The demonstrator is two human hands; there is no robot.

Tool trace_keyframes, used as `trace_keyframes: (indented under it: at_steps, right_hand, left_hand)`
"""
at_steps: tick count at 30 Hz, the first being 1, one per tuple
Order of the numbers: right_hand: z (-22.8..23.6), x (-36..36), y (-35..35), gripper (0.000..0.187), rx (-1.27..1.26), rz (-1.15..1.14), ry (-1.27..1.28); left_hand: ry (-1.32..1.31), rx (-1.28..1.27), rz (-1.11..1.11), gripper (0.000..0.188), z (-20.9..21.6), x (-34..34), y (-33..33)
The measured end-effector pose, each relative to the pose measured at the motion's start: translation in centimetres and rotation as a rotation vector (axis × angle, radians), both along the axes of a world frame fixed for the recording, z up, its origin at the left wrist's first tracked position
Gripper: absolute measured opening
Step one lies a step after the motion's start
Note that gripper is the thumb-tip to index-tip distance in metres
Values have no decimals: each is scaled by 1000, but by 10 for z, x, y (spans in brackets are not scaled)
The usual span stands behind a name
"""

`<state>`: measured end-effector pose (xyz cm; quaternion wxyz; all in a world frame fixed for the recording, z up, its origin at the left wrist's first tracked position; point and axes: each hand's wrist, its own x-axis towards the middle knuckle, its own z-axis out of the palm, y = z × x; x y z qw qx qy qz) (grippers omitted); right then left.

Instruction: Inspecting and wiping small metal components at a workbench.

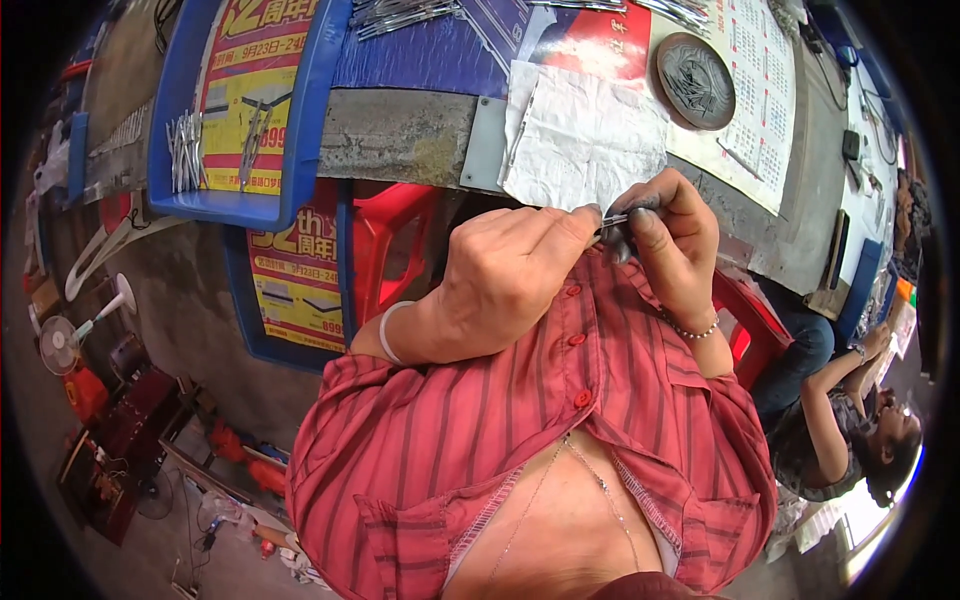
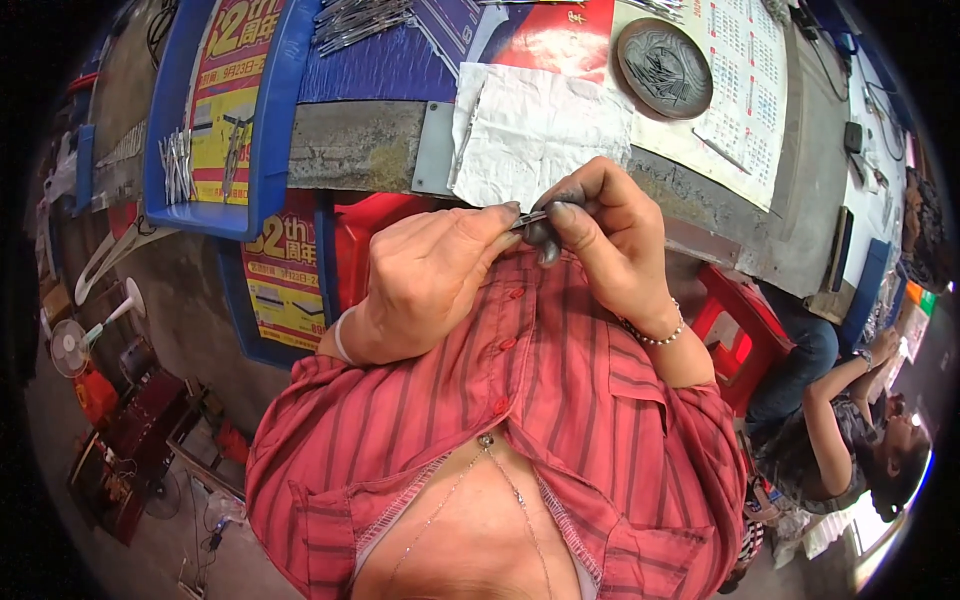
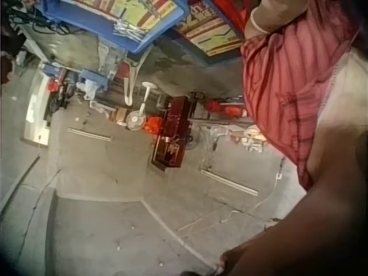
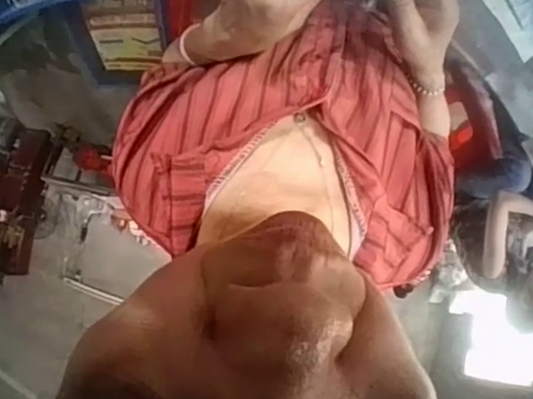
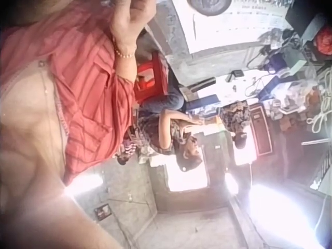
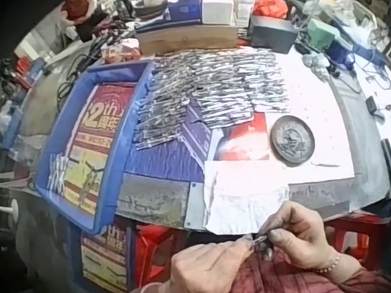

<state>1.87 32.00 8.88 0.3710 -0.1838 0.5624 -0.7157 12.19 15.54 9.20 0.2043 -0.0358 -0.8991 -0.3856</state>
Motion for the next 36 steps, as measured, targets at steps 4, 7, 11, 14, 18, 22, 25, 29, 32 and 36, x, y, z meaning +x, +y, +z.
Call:
trace_keyframes:
  at_steps: [4, 7, 11, 14, 18, 22, 25, 29, 32, 36]
  right_hand:
    - [-2, 2, -3, 22, 39, -16, -9]
    - [-4, 1, -4, 15, -20, -21, -75]
    - [-7, -1, -5, 15, -3, 2, -97]
    - [-11, 0, -7, 15, -11, -34, -116]
    - [-14, 1, -10, 15, -11, -76, -105]
    - [-15, 2, -13, 12, -18, -107, -95]
    - [-10, 1, -16, 12, 38, -114, -104]
    - [-9, 1, -19, 12, 91, -152, -49]
    - [-11, -1, -16, 12, 152, -81, 7]
    - [-13, -2, -15, 14, 235, -41, 139]
  left_hand:
    - [-9, -16, 9, 29, -1, 0, 0]
    - [11, -20, 24, 28, -2, -1, 1]
    - [-3, -19, 28, 28, -4, -3, 0]
    - [35, -62, 12, 26, -4, -7, -1]
    - [-61, -59, 33, 24, 1, -8, -1]
    - [-69, -83, 37, 25, 0, -8, -2]
    - [-69, -96, 44, 24, 1, -8, -2]
    - [-66, -103, 46, 23, 0, -9, -2]
    - [-23, -189, 50, 24, -4, -9, -2]
    - [-67, -203, 52, 21, -3, -8, -2]
